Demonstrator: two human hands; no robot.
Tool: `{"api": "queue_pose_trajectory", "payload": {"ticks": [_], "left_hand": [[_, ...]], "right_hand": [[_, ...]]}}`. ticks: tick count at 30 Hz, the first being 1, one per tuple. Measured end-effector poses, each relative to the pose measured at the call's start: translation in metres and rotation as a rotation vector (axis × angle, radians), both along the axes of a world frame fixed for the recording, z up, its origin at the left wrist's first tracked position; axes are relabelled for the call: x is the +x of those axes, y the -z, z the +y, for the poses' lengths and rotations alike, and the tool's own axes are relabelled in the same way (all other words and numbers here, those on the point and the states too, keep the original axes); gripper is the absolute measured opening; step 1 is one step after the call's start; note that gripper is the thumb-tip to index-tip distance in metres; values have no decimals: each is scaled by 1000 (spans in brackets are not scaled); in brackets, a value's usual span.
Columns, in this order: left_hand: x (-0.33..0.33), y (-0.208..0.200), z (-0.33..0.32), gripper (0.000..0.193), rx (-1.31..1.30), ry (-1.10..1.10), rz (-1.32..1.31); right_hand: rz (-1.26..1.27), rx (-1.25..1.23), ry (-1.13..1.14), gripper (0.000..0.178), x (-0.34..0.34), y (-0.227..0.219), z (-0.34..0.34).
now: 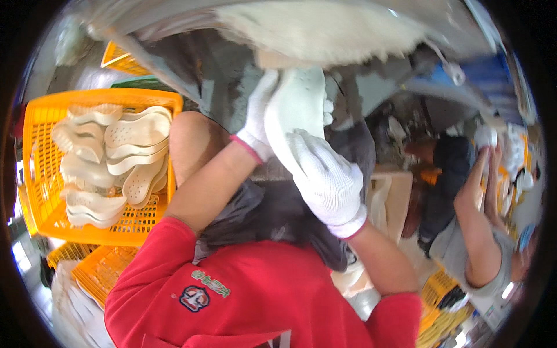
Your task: The person repeatedly picks up white shoe insoles from a yellow basket, wipes them against a white fibrous pad, and places them back into the basket. The process is repeated continuously with both hands.
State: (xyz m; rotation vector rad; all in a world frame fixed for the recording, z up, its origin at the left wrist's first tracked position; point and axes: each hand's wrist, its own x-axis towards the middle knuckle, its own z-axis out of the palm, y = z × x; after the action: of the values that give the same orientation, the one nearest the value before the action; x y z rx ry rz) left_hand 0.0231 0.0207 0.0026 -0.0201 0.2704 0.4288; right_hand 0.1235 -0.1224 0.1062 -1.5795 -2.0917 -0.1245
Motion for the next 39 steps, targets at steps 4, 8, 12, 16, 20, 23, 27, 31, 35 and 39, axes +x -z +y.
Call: {"api": "queue_pose_trajectory", "payload": {"ticks": [4, 8, 12, 16, 20, 23, 27, 31, 35, 39], "left_hand": [[18, 18, 46, 50, 313, -333, 176], [18, 31, 48, 36, 839, -380, 565], [16, 24, 34, 42, 215, -81, 246], [27, 26, 27, 39, 742, -560, 699], [24, 53, 8, 52, 275, -307, 223], [17, 54, 13, 50, 45, -75, 117], [24, 15, 62, 60, 117, -152, 309], [30, -5, 54, 65, 248, -292, 244], [29, 22, -1, 70, -132, -27, 219], [33, 22, 14, 77, 59, -291, 215]], "right_hand": [[110, -31, 210, 34, -20, 8, 55], [119, 55, 209, 28, -17, -2, 44], [146, -12, 345, 33, -11, 20, 40], [-40, -109, 368, 32, -8, 28, 75], [546, -577, 330, 46, -10, -4, 71], [151, -719, 182, 78, -16, -34, 48], [785, -633, 288, 79, -19, -23, 62], [793, -834, 256, 53, -19, -16, 79], [194, -255, 231, 55, -41, -15, 6], [323, -256, 354, 38, -33, 3, -9]]}}
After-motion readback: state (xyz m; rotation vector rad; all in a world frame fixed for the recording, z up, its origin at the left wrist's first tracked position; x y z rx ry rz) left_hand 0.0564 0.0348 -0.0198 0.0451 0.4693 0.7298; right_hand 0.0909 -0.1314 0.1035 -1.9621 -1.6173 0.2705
